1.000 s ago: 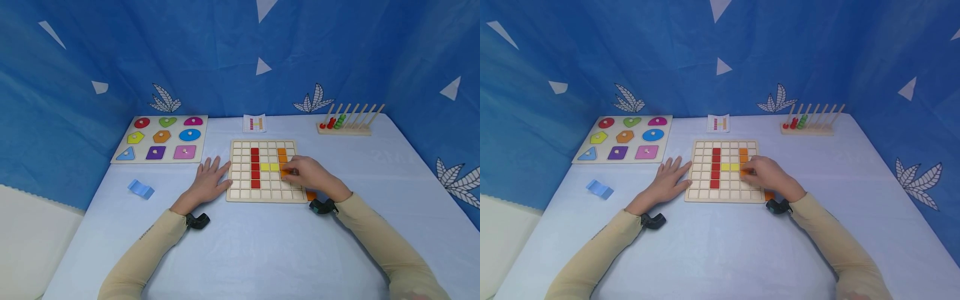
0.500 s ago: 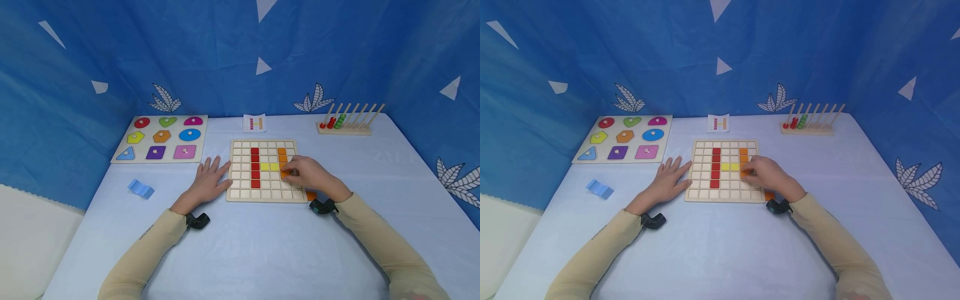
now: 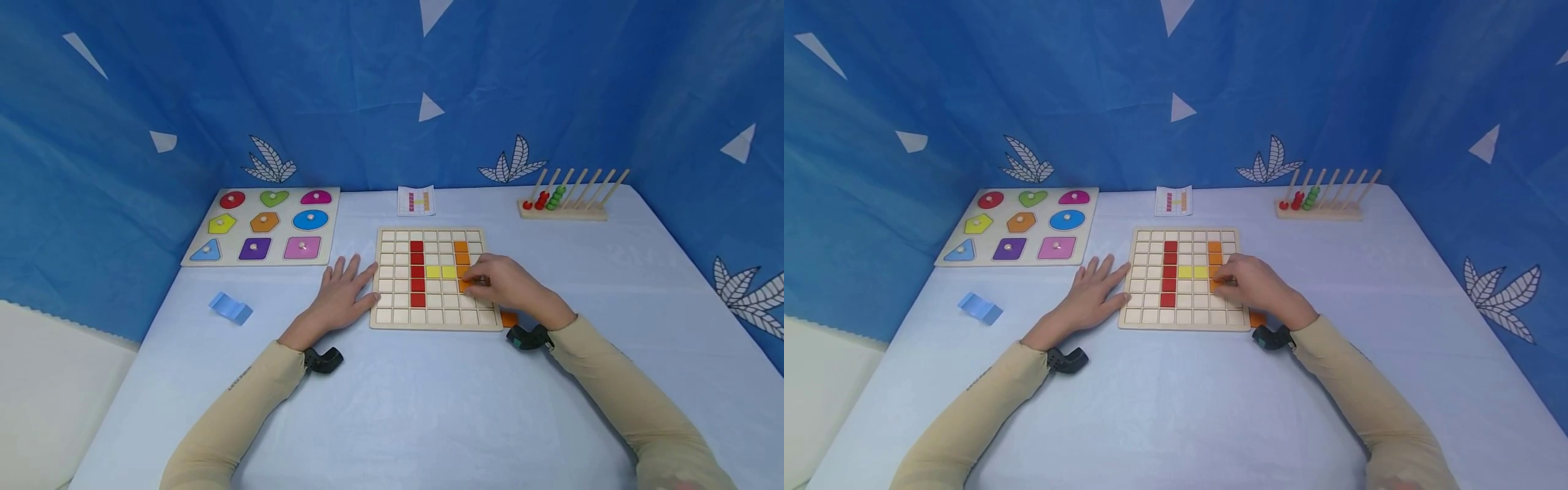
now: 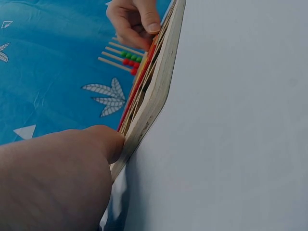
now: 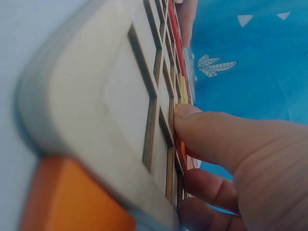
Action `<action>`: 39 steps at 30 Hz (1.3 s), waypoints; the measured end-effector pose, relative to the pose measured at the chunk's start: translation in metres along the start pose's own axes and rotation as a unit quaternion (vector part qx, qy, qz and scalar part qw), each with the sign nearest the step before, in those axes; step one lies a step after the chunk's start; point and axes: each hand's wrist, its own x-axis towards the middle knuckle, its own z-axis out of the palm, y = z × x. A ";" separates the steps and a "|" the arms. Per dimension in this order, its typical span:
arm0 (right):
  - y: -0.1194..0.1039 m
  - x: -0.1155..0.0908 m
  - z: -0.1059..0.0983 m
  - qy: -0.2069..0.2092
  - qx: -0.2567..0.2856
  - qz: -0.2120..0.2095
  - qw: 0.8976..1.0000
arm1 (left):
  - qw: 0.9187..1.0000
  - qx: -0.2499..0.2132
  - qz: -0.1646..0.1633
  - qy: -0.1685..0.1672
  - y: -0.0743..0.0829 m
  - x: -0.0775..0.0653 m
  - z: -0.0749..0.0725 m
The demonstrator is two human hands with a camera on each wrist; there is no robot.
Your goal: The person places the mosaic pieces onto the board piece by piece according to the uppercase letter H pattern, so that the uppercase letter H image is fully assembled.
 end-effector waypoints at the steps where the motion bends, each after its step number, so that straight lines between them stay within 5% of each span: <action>1: 0.000 0.000 0.000 0.000 0.000 0.000 1.000 | 1.000 0.000 0.001 0.001 0.000 0.000 0.000; 21: 0.004 -0.008 -0.003 -0.001 0.006 -0.001 1.000 | 1.000 -0.001 0.005 0.003 0.001 0.000 0.000; 39: 0.016 -0.064 -0.008 0.004 -0.012 0.020 1.000 | 1.000 -0.008 0.001 -0.004 0.002 -0.001 -0.001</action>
